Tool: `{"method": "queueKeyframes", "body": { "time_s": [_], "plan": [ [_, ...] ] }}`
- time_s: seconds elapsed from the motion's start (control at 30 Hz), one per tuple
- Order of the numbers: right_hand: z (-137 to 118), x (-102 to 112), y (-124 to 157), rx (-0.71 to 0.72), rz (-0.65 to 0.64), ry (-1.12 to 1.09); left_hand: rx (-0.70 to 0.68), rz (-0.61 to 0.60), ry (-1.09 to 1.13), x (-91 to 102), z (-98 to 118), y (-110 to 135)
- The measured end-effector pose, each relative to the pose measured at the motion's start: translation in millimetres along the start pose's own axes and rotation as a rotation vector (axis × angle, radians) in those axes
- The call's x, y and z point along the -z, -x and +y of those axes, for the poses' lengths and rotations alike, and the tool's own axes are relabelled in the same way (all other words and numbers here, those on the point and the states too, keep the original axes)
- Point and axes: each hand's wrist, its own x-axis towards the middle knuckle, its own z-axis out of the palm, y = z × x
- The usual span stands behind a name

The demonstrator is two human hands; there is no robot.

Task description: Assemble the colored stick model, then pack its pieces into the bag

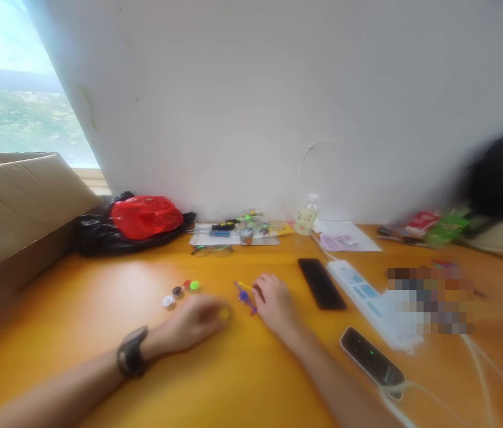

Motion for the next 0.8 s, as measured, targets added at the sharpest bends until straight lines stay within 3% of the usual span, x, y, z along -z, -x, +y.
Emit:
{"method": "queueKeyframes", "body": {
  "time_s": [0.23, 0.53, 0.8],
  "plan": [
    [0.4, 1.6, 0.0, -0.076, 0.161, -0.22, 0.073, -0.008, 0.161, 2.1, -7.5, -3.9],
    [-9.1, 3.9, 3.4, -0.103, 0.21, -0.344, 0.096, 0.037, 0.305, 1.7, -14.2, -6.0],
    [-20.1, 9.7, 4.7, 0.073, 0.27, -0.369, 0.074, 0.041, 0.362, 1.7, -18.1, -7.8]
  ]
}}
